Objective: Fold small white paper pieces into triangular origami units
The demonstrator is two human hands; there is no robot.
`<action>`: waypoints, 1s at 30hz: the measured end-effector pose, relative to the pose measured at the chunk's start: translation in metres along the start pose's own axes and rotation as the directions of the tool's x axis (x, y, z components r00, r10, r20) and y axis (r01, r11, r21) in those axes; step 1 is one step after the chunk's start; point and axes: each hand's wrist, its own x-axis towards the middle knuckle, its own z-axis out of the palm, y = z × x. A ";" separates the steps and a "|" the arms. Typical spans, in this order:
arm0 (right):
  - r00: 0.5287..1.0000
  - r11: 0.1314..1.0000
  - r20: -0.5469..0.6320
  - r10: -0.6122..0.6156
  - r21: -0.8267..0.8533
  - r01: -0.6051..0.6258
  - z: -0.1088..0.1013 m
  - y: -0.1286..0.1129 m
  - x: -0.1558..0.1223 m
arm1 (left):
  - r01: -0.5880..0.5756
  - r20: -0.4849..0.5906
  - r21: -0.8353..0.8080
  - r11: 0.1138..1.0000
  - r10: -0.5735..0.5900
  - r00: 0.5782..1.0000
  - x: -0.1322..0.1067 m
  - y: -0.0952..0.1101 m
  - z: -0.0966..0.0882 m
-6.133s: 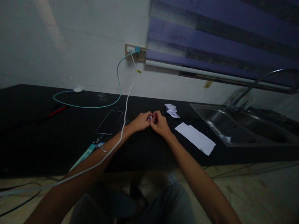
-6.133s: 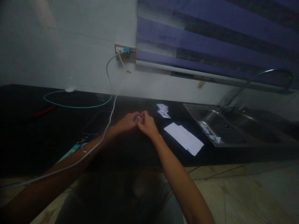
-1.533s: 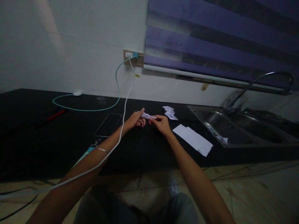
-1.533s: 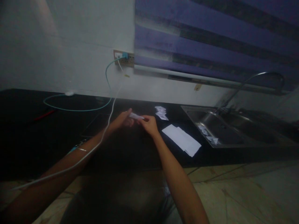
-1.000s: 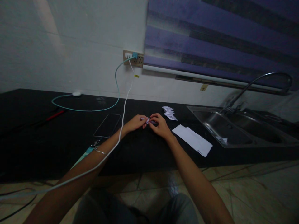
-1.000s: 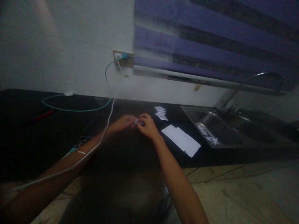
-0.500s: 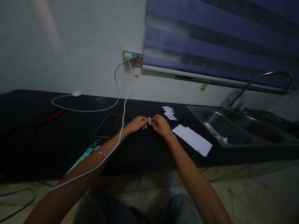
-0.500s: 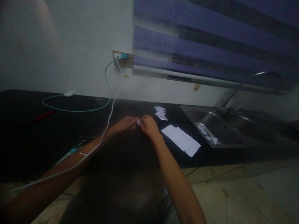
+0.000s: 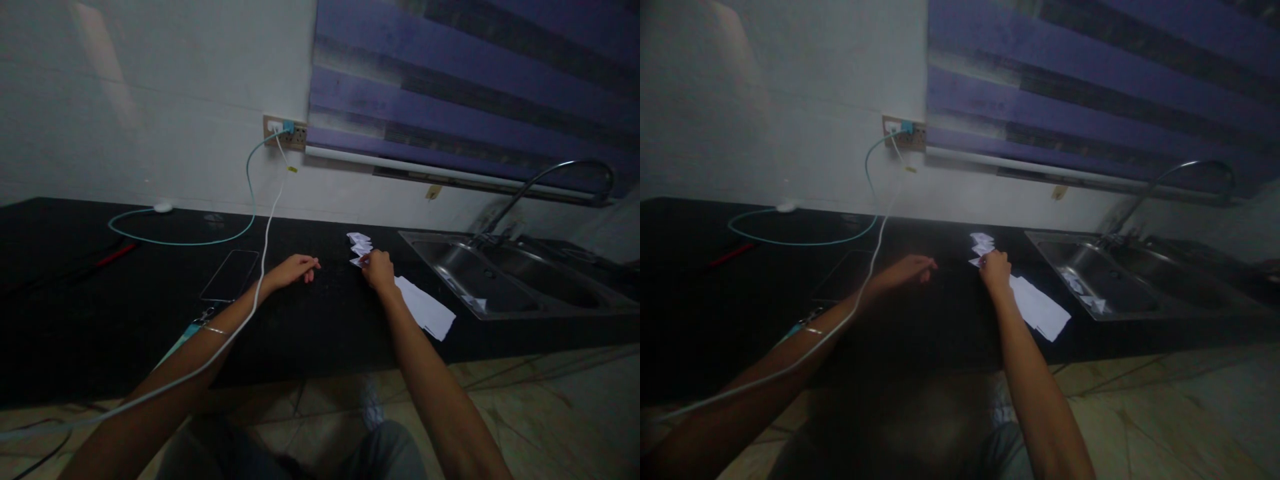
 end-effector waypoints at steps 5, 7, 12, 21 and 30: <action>0.999 0.999 -0.006 0.034 -0.028 -0.034 -0.007 0.018 0.005 | -0.015 0.030 0.011 1.000 0.015 0.999 0.002 -0.004 -0.001; 1.000 0.999 -0.020 0.022 -0.024 -0.022 -0.007 0.026 0.005 | -0.013 0.043 0.019 1.000 0.012 0.999 0.003 -0.006 -0.002; 1.000 1.000 -0.027 -0.005 -0.003 0.005 -0.002 0.028 0.004 | -0.021 0.049 0.019 1.000 0.020 0.999 0.005 -0.008 -0.003; 0.995 0.995 0.044 -0.088 0.041 0.086 0.002 0.030 0.007 | 0.012 0.026 -0.005 1.000 -0.012 1.000 -0.003 0.004 -0.001; 0.978 0.967 -0.062 -0.197 0.153 0.205 -0.033 0.039 -0.012 | 0.054 0.016 -0.025 0.998 -0.054 0.998 -0.003 0.004 -0.001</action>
